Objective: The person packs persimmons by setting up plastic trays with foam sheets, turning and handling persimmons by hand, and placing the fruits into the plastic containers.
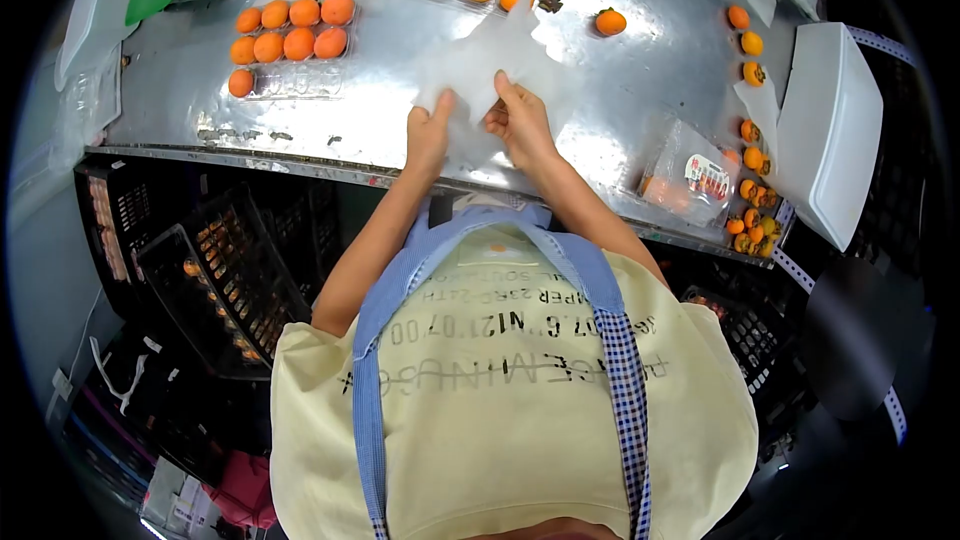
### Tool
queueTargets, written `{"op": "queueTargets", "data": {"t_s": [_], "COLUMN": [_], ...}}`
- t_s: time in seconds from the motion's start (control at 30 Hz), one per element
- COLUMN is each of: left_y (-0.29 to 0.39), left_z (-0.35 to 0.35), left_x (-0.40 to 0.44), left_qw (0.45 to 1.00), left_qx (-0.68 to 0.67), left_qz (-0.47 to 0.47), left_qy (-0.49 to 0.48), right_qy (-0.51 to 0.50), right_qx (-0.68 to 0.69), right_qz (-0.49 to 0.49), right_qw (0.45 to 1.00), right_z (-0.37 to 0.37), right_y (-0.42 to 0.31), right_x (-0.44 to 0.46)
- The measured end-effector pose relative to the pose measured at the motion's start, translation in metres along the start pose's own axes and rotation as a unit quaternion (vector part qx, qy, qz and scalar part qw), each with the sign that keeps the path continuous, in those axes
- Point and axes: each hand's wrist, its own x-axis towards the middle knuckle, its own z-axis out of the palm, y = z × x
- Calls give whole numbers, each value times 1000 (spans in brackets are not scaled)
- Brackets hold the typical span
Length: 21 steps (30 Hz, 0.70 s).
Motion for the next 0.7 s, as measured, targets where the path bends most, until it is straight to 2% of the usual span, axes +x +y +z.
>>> {"op": "queueTargets", "data": {"t_s": [0.07, 0.17, 0.27, 0.3, 0.4, 0.5, 0.53, 0.57, 0.6, 0.7], "left_y": [-16, 5, 18, 19, 23, 37, 40, 44, 45, 31], "left_z": [-8, -6, 2, -1, 6, -17, -19, -19, -20, -16], "left_x": [10, 11, -7, -6, -12, 4, 5, 6, 6, 6], "left_qw": [992, 969, 984, 988, 969, 973, 971, 968, 963, 988], "left_qx": [22, -42, 37, 44, 59, -39, -71, -103, -135, -54], "left_qz": [-5, 24, 139, 128, 221, 66, 90, 113, 135, 97], "left_qy": [125, 243, 106, 70, 96, 219, 210, 201, 190, 104], "right_qy": [31, 79, 48, 51, 25, 75, 81, 66, 71, 31], "right_qx": [11, 38, -49, -33, -68, -92, -108, -121, -158, -336], "right_qz": [-34, -119, -146, -159, -205, -340, -419, -454, -426, -407], "right_qw": [999, 989, 987, 985, 976, 933, 898, 880, 888, 849], "right_z": [6, 16, 26, 27, 36, 29, 21, 13, 10, 6], "right_y": [4, 0, 0, 2, 1, -35, -48, -63, -76, -88], "right_x": [-8, -25, -29, -28, -35, -57, -60, -65, -73, -83]}}
